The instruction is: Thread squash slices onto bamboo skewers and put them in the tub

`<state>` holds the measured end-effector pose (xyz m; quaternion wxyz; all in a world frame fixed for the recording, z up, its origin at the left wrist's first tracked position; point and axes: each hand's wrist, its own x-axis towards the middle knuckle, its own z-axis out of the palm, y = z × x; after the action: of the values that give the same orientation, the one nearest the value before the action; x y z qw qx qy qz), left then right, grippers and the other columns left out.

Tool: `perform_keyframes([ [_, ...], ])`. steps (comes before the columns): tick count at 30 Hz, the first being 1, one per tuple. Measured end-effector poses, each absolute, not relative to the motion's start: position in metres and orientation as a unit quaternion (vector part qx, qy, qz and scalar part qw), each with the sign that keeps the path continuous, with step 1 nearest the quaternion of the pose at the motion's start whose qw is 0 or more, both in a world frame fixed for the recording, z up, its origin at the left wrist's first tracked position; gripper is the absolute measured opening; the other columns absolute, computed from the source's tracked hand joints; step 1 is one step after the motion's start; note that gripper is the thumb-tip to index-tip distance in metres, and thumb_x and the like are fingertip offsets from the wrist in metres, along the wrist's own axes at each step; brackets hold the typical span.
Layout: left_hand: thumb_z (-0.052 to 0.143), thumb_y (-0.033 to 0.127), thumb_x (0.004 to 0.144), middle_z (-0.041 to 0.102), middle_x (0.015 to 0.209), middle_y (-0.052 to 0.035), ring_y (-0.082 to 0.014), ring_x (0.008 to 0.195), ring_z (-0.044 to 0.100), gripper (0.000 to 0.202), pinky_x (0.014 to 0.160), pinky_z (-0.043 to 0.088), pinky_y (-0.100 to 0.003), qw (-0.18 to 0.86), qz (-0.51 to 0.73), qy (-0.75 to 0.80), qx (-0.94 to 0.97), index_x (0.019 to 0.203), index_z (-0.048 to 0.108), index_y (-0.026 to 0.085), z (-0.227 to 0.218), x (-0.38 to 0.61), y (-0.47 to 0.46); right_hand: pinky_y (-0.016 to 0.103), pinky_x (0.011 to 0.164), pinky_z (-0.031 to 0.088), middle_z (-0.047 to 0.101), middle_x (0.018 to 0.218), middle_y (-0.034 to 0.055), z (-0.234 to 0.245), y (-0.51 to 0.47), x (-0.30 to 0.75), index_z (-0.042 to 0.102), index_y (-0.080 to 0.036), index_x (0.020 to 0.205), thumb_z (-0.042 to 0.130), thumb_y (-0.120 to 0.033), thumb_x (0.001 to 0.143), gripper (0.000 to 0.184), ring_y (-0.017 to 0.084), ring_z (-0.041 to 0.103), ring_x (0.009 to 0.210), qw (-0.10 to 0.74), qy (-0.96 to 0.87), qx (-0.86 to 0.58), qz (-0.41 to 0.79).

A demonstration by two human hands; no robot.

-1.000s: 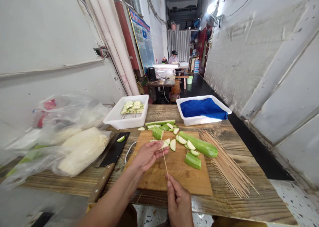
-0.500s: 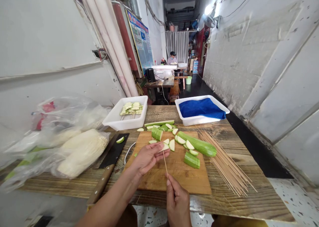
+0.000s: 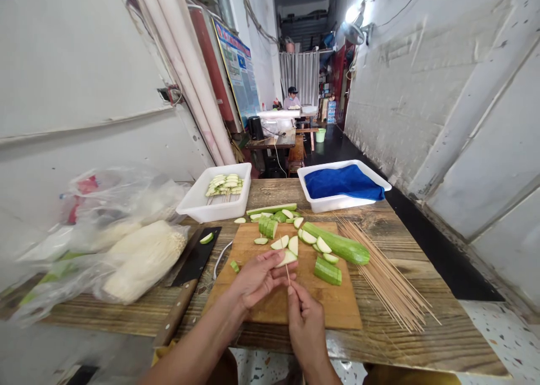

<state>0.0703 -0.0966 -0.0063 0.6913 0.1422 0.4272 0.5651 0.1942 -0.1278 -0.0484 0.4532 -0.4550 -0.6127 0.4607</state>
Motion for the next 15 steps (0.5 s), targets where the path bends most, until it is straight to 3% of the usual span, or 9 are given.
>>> perform_keyframes([
  [2, 0.063, 0.023, 0.073, 0.067, 0.087, -0.0114, -0.0247, 0.083, 0.065, 0.018, 0.067, 0.054, -0.037, 0.699, 0.558, 0.426, 0.133, 0.084, 0.055, 0.012, -0.007, 0.070, -0.097, 0.020, 0.039, 0.039, 0.052, 0.046, -0.0029, -0.050, -0.127, 0.194, 0.065, -0.011, 0.098, 0.044, -0.038, 0.086, 0.036, 0.012, 0.050, 0.040, 0.441, -0.608, -0.454, 0.479],
  [5, 0.063, 0.027, 0.073, 0.067, 0.086, -0.0117, -0.0253, 0.085, 0.064, 0.021, 0.072, 0.053, -0.039, 0.678, 0.570, 0.446, 0.130, 0.084, 0.055, 0.012, -0.008, 0.072, -0.099, 0.019, 0.036, 0.029, 0.039, 0.042, -0.0060, -0.050, -0.127, 0.192, 0.065, -0.011, 0.090, 0.041, -0.038, 0.087, 0.036, 0.011, 0.040, 0.038, 0.435, -0.616, -0.443, 0.486],
  [10, 0.059, 0.025, 0.076, 0.067, 0.092, -0.0125, -0.0231, 0.090, 0.063, 0.020, 0.082, 0.050, -0.037, 0.640, 0.587, 0.466, 0.169, 0.090, 0.059, 0.011, -0.008, 0.075, -0.106, 0.020, 0.045, 0.033, 0.045, 0.050, -0.0028, -0.049, -0.135, 0.187, 0.061, -0.014, 0.074, 0.037, -0.030, 0.088, 0.032, 0.012, 0.044, 0.048, 0.433, -0.648, -0.433, 0.453],
  [15, 0.061, 0.019, 0.073, 0.067, 0.088, -0.0119, -0.0228, 0.088, 0.063, 0.015, 0.080, 0.050, -0.036, 0.613, 0.562, 0.526, 0.179, 0.085, 0.062, 0.009, -0.011, 0.075, -0.110, 0.020, 0.050, 0.033, 0.052, 0.056, -0.0015, -0.053, -0.139, 0.182, 0.059, -0.015, 0.070, 0.036, -0.024, 0.088, 0.030, 0.011, 0.046, 0.051, 0.431, -0.651, -0.438, 0.446],
])
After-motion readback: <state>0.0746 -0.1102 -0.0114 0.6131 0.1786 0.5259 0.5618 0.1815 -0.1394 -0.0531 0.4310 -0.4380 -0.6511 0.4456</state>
